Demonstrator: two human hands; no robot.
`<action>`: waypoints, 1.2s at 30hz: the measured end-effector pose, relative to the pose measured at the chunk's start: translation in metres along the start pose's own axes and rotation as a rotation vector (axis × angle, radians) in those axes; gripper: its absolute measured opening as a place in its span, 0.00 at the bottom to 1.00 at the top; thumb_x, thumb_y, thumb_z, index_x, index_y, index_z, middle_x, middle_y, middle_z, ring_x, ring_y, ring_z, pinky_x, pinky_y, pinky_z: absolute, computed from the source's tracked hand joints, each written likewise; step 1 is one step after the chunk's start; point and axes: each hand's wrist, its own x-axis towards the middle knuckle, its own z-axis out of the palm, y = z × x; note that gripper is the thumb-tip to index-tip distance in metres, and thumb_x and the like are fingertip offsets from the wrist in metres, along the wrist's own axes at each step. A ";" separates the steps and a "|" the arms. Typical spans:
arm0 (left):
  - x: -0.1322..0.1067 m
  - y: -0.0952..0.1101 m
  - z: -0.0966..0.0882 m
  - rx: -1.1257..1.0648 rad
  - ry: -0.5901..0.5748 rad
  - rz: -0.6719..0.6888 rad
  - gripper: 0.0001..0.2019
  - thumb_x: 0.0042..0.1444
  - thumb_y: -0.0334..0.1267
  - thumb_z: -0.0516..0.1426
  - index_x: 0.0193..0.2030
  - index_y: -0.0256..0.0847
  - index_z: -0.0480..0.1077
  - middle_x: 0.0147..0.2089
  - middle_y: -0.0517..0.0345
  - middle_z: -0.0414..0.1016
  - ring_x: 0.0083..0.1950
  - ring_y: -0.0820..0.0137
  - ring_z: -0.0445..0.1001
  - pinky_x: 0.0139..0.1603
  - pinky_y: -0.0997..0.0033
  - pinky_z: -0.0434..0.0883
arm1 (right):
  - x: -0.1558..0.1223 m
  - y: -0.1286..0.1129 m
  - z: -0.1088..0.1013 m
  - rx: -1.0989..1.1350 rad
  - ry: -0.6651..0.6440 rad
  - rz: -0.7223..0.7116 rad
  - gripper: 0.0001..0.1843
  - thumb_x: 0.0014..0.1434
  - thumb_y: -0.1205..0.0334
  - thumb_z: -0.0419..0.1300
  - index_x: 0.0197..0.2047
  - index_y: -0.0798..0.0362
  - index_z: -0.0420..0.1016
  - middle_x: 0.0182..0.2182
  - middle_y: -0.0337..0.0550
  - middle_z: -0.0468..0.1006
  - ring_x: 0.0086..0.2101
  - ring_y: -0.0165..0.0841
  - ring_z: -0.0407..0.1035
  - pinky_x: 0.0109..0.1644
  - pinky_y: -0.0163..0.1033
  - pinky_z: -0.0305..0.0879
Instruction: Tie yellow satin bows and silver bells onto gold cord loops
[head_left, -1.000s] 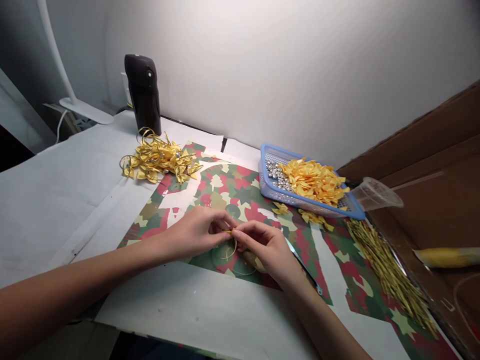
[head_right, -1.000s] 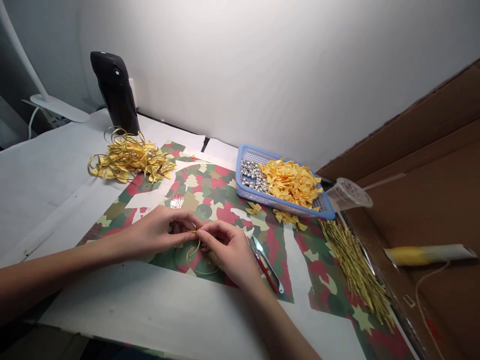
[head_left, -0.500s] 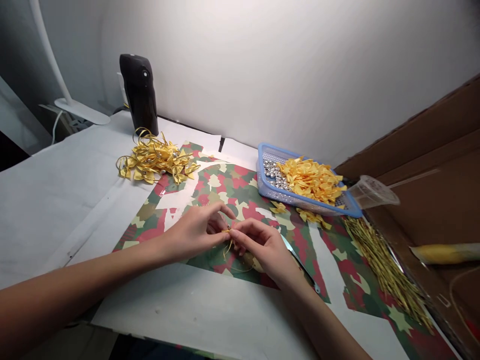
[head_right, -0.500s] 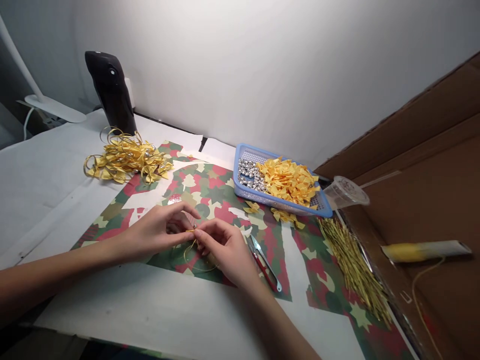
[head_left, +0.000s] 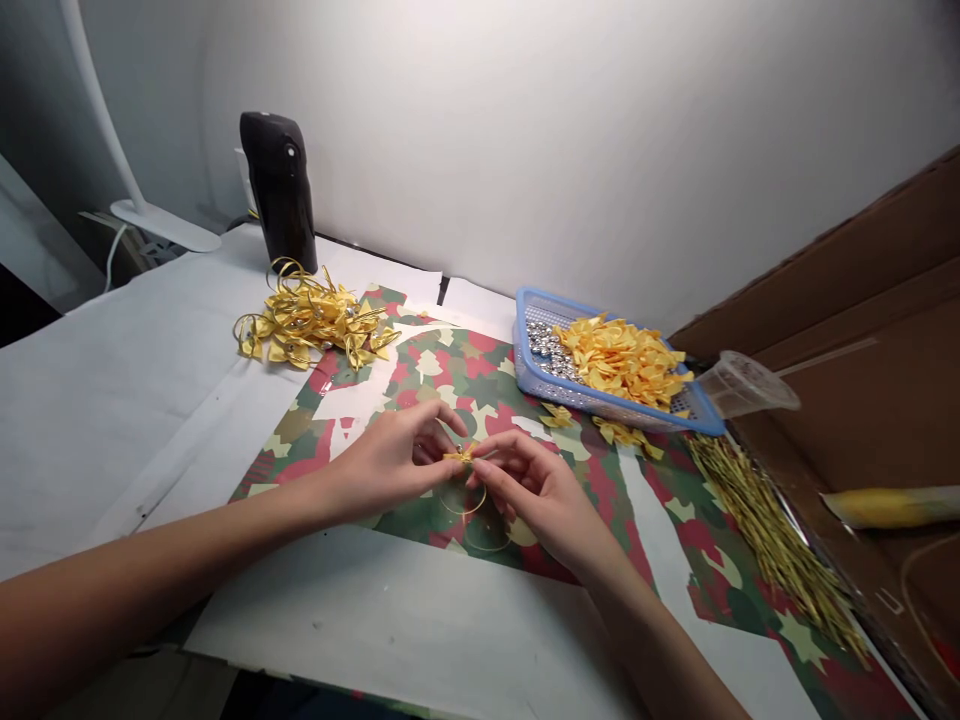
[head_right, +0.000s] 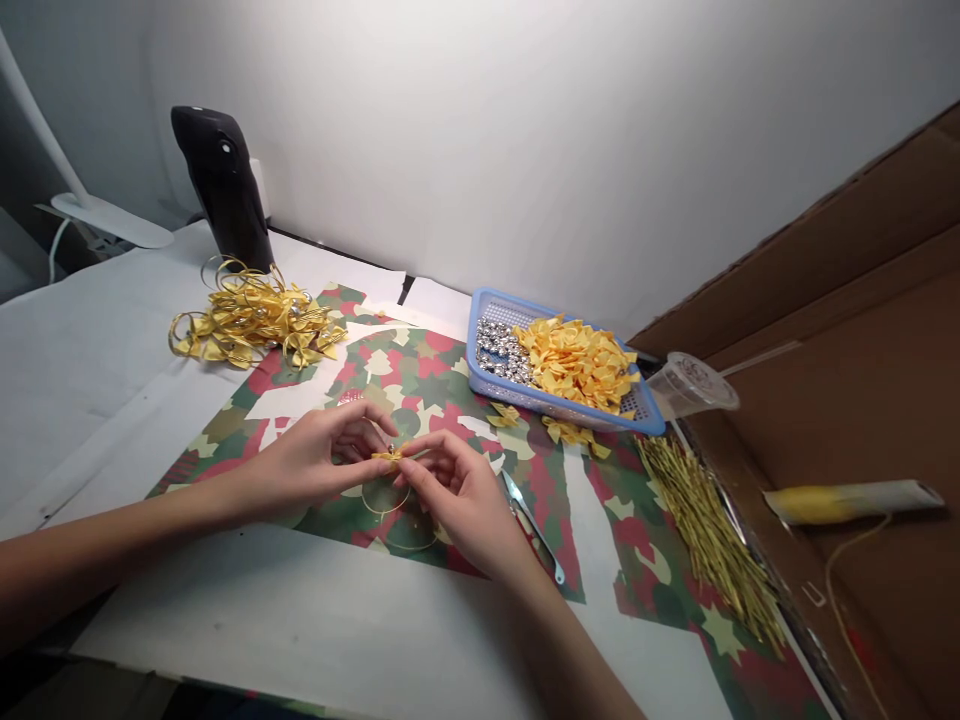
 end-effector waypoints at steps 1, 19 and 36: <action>0.001 -0.001 0.000 0.002 0.003 0.004 0.10 0.54 0.38 0.58 0.42 0.38 0.65 0.31 0.57 0.75 0.35 0.68 0.76 0.35 0.68 0.72 | 0.000 0.000 -0.001 -0.017 0.014 -0.018 0.18 0.52 0.46 0.63 0.36 0.52 0.70 0.25 0.39 0.75 0.25 0.28 0.67 0.24 0.33 0.59; -0.001 -0.005 0.002 0.236 0.109 0.133 0.07 0.56 0.34 0.56 0.42 0.39 0.66 0.31 0.58 0.75 0.32 0.70 0.75 0.32 0.70 0.72 | -0.009 -0.002 -0.017 -0.583 0.030 -0.127 0.07 0.58 0.57 0.56 0.37 0.50 0.67 0.27 0.38 0.70 0.20 0.27 0.59 0.22 0.34 0.56; -0.008 -0.010 0.019 0.470 0.128 0.259 0.06 0.52 0.27 0.53 0.36 0.40 0.65 0.26 0.64 0.68 0.23 0.75 0.65 0.25 0.76 0.63 | -0.013 -0.004 -0.007 -1.164 -0.073 -0.677 0.12 0.62 0.69 0.50 0.32 0.52 0.72 0.27 0.44 0.72 0.25 0.31 0.64 0.24 0.35 0.56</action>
